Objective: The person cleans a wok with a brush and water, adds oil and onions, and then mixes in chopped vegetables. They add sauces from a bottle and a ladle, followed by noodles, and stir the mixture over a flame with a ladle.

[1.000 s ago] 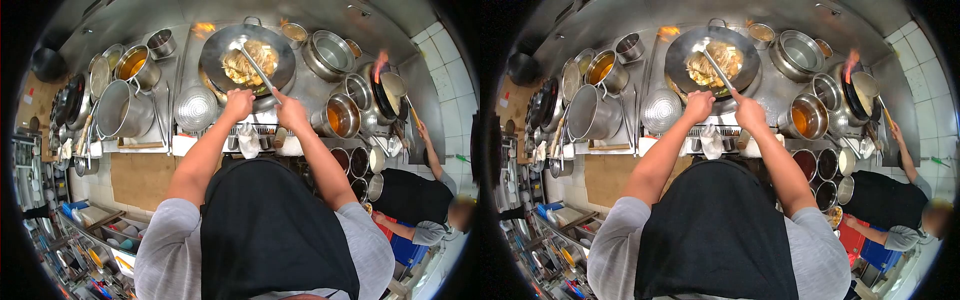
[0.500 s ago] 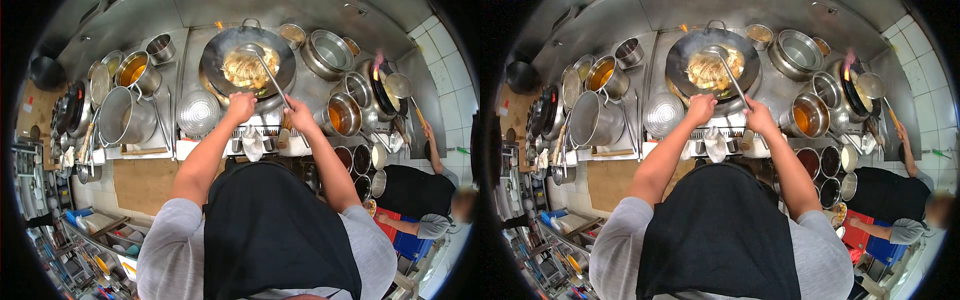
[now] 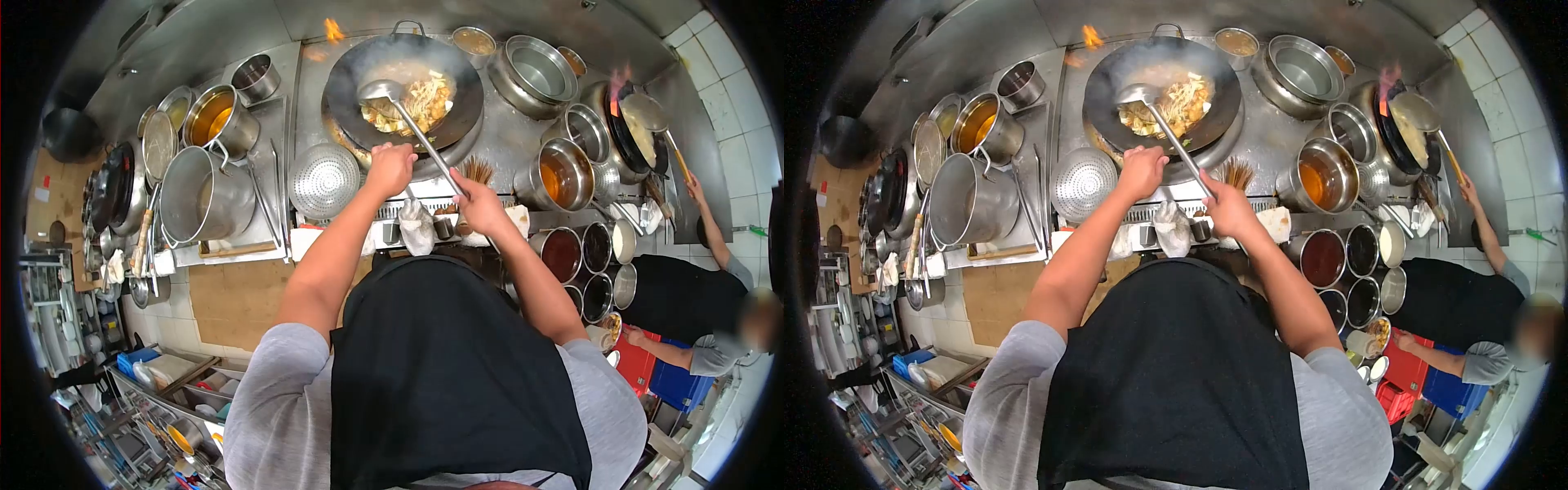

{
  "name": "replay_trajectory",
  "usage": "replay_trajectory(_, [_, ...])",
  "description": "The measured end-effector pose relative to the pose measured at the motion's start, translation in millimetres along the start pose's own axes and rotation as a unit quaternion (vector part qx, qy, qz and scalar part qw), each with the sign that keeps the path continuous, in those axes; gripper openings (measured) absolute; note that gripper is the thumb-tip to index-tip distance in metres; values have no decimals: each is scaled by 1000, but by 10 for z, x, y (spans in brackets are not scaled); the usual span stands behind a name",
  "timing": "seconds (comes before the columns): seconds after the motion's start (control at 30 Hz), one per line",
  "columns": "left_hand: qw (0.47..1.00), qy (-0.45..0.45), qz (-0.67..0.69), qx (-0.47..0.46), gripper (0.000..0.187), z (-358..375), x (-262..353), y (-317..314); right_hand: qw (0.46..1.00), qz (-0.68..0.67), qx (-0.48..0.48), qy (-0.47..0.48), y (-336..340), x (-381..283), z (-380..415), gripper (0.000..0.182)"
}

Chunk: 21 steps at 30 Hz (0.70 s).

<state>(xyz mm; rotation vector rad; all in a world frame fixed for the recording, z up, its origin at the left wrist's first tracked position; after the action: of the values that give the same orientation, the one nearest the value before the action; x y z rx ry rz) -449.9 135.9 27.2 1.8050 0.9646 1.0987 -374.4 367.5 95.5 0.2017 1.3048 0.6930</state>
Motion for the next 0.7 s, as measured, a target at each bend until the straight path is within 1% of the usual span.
replay_trajectory(0.03, [1000, -2, -1, 0, 21, -20, -11, 11, 990, 46, 56, 118, -63, 107, 45, 65])
replay_trajectory(0.07, [1000, -2, -1, -1, 21, -20, -19, 15, 990, 45, 58, 117, -86, 285, 32, 65])
replay_trajectory(0.13, [1000, -8, 4, -7, 21, 7, -3, -20, 992, -123, 8, 20, -96, 422, 93, 63])
replay_trajectory(0.17, [1000, -8, 9, -4, 21, -3, -9, -24, 977, -211, -10, 0, -63, 462, 83, 62])
replay_trajectory(0.2, [1000, -8, 12, 0, 21, -12, -15, -25, 978, -211, -6, -1, 5, 395, 113, 62])
replay_trajectory(0.27, [1000, -11, 6, -1, 21, -1, -25, -41, 930, -361, 11, -73, 69, 309, 179, 63])
replay_trajectory(0.33, [1000, -6, 4, 3, 21, -23, -21, -43, 928, -362, 31, -77, 62, 265, 212, 65])
replay_trajectory(0.43, [1000, 0, 7, -8, 18, -21, -16, -42, 874, -455, 14, -172, 222, 241, 233, 64])
replay_trajectory(0.47, [1000, -3, 8, -10, 18, 5, -4, -37, 870, -467, 2, -158, 279, 275, 206, 64])
replay_trajectory(0.53, [1000, 0, 9, -12, 17, -34, -19, -29, 929, -357, 29, -96, 216, 378, 196, 64])
replay_trajectory(0.6, [1000, -2, 10, -6, 18, -33, -24, -19, 921, -377, 39, -91, 116, 455, 168, 64])
replay_trajectory(0.67, [1000, 1, 13, 0, 18, -30, -7, -30, 915, -392, 48, -89, 180, 502, 128, 64])
replay_trajectory(0.7, [1000, 2, 14, 1, 19, -34, -6, -26, 890, -439, 26, -117, 274, 471, 67, 64])
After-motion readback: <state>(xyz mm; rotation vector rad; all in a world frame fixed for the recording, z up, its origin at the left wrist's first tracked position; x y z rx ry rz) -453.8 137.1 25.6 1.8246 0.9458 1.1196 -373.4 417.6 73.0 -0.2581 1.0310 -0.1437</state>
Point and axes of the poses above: each hand's wrist, its own z-axis away from the middle knuckle, its own y-axis out of the back of the hand, x = y × z, the point moved 3 cm from there along -z, towards the middle knuckle, and after that the axes turned 12 degrees about -z, right-handed, at the moved point
